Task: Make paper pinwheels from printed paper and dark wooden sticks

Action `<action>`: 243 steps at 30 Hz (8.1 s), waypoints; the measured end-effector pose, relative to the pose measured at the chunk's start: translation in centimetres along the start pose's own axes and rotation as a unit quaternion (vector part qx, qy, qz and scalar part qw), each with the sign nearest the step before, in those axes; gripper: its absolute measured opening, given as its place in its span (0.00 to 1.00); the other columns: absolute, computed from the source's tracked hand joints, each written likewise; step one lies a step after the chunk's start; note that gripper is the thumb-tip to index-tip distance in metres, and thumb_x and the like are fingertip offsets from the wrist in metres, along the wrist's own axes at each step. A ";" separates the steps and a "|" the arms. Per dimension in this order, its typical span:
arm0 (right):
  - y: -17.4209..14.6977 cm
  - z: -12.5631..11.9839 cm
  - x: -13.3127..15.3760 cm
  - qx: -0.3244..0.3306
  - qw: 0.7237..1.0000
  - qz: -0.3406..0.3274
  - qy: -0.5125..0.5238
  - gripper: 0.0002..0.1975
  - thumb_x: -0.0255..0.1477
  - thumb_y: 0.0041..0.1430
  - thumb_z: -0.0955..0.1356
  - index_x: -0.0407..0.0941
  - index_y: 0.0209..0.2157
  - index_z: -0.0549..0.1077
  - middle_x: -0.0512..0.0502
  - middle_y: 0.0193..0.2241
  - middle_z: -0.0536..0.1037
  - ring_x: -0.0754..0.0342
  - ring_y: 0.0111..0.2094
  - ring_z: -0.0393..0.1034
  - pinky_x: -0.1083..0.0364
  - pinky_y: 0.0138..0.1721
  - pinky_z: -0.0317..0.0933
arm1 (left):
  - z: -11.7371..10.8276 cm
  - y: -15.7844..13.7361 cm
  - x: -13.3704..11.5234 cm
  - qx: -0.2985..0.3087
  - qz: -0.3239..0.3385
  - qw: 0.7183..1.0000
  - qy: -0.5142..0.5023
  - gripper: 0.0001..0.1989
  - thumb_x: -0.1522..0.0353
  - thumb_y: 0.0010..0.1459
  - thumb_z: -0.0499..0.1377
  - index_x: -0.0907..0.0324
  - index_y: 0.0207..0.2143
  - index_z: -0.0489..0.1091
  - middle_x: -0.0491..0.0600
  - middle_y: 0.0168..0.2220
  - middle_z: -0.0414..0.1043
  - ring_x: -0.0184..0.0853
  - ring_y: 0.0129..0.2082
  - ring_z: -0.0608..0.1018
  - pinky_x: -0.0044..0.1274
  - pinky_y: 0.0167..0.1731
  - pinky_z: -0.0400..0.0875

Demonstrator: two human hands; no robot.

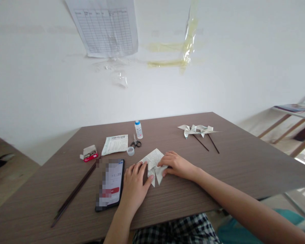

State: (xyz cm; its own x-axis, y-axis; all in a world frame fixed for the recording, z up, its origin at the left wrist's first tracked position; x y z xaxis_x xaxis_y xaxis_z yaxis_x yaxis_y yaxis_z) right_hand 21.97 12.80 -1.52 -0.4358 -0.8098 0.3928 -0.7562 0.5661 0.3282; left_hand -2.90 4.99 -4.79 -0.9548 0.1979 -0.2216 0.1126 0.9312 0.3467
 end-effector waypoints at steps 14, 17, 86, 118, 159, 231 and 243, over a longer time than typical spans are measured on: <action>-0.4 -0.8 0.9 0.010 0.997 -0.072 -0.020 0.11 0.29 0.82 0.72 0.52 0.47 0.89 0.44 0.46 0.93 0.45 0.51 0.88 0.36 0.79 0.65 | -0.2 0.0 -0.3 0.013 -0.009 1.000 0.008 0.26 0.65 0.75 0.66 0.52 0.73 0.79 0.58 0.71 0.81 0.56 0.70 0.79 0.49 0.73 0.73; -0.4 0.0 0.6 -0.014 0.995 -0.081 -0.050 0.14 0.31 0.85 0.68 0.50 0.44 0.87 0.45 0.43 0.91 0.46 0.48 0.87 0.37 0.77 0.68 | -0.2 0.1 -0.3 0.011 -0.005 1.000 0.009 0.26 0.64 0.75 0.65 0.53 0.72 0.79 0.58 0.70 0.81 0.57 0.70 0.79 0.49 0.72 0.74; -0.9 1.8 0.2 -0.079 0.992 0.095 -0.018 0.11 0.23 0.75 0.74 0.50 0.51 0.88 0.44 0.50 0.92 0.40 0.57 0.86 0.30 0.77 0.61 | -2.1 3.4 -3.0 0.092 -0.006 0.996 -0.009 0.25 0.68 0.74 0.68 0.50 0.71 0.80 0.59 0.69 0.82 0.56 0.72 0.80 0.51 0.74 0.74; -0.7 2.1 0.8 -0.072 0.991 0.074 -0.084 0.10 0.27 0.78 0.74 0.49 0.55 0.87 0.40 0.51 0.90 0.41 0.56 0.84 0.32 0.75 0.64 | -2.6 3.3 -3.7 0.078 0.009 0.997 0.004 0.17 0.66 0.75 0.68 0.46 0.62 0.88 0.58 0.67 0.83 0.59 0.69 0.80 0.55 0.71 0.75; 0.1 1.5 2.6 0.005 0.987 0.094 -0.128 0.16 0.34 0.81 0.72 0.49 0.63 0.86 0.36 0.56 0.85 0.37 0.58 0.78 0.30 0.73 0.64 | -1.6 2.9 -1.9 0.073 0.006 0.997 -0.034 0.23 0.68 0.71 0.70 0.56 0.66 0.81 0.59 0.69 0.83 0.57 0.73 0.81 0.49 0.75 0.75; 0.5 1.5 2.6 0.017 0.984 0.101 -0.142 0.18 0.38 0.84 0.69 0.50 0.66 0.84 0.36 0.56 0.84 0.37 0.59 0.76 0.29 0.73 0.62 | -0.7 2.5 -2.0 0.072 0.005 0.997 -0.020 0.24 0.66 0.72 0.67 0.54 0.68 0.78 0.60 0.71 0.81 0.58 0.73 0.79 0.52 0.75 0.73; 0.2 1.9 2.5 0.006 0.984 0.105 -0.143 0.19 0.40 0.85 0.69 0.52 0.67 0.83 0.37 0.56 0.82 0.37 0.60 0.75 0.32 0.72 0.64 | -0.6 2.4 -1.8 0.073 0.003 0.997 -0.015 0.23 0.66 0.73 0.66 0.54 0.68 0.78 0.60 0.72 0.80 0.58 0.73 0.78 0.52 0.75 0.72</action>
State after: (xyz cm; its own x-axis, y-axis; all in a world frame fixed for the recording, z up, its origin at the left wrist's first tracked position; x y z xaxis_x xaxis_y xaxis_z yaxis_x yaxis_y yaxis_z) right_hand 19.79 10.63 -2.16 -0.7019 -0.6858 0.1924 -0.6392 0.7256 0.2546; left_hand -1.09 6.68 -2.97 -0.9456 0.2114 -0.2473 0.1598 0.9639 0.2128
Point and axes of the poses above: each hand's wrist, its own y-axis towards the middle knuckle, its own z-axis out of the palm, x = y × z, the point moved 2 cm from there along y, towards the middle knuckle
